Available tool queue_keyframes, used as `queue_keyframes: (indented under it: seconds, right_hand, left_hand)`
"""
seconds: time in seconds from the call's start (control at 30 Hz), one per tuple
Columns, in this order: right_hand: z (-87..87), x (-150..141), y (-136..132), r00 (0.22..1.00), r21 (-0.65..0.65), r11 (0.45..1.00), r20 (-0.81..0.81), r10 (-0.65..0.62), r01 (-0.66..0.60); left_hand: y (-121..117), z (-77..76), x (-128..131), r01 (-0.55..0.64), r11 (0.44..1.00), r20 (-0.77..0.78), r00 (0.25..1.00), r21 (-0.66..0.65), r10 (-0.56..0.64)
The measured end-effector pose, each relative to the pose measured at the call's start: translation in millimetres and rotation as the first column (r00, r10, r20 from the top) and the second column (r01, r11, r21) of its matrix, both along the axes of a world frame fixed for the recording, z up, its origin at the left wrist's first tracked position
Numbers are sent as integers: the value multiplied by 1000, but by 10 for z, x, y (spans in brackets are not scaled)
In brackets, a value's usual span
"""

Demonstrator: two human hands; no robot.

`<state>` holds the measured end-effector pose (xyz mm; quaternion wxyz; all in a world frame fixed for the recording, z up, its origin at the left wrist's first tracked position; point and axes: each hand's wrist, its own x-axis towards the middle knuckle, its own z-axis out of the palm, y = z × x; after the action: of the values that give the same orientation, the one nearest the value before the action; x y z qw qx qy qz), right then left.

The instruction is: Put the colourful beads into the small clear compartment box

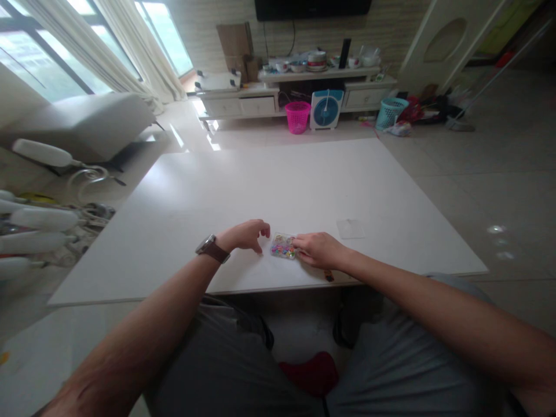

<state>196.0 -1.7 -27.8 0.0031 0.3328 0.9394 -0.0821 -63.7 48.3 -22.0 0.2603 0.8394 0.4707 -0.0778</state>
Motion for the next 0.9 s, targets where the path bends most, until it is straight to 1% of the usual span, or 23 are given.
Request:
queue_keyframes:
  seconds: [0.07,0.13,0.3,0.4,0.47,0.57,0.63,0.7,0.77,0.9]
  right_hand:
    - [-7,2,-1,1000,4,1000,5,3,-3]
    - [-7,0,-2,1000,2,1000,7,3,-3]
    - [12,-3,3,1000,-13,1000,4,5,-5]
    - [20,-5,4,1000,-18,1000,3,7,-7]
    - [24,-9,1,1000,-14,1000,0,3,-3]
    - [31,-20,-4,1000,-2,1000,-1,-27,27]
    - [39,-30,-3,998,3,998,5,-56,56]
    - [50,-36,4,996,3,996,12,-90,90]
    - [61,-38,15,992,6,993,11,-122,122]
    - [86,-27,38,987,14,987,-3,-162,162]
  left_hand:
    - [0,-17,8,-12,998,-65,998,-61,8]
    - [-4,-56,33,-15,995,-90,996,-97,7]
    - [-10,-149,88,-6,993,-87,996,-115,-4]
    - [-3,-134,75,-3,991,-81,997,-134,-8]
    - [7,-88,45,-11,993,-33,999,-121,8]
    - [6,8,19,-42,999,137,989,-31,46]
    - [-23,69,54,-54,999,272,961,-2,52]
    - [-77,110,139,-32,999,371,928,-18,37]
    - [-142,127,256,10,1000,422,906,-26,2]
    - [-226,106,450,83,996,457,887,-14,-67]
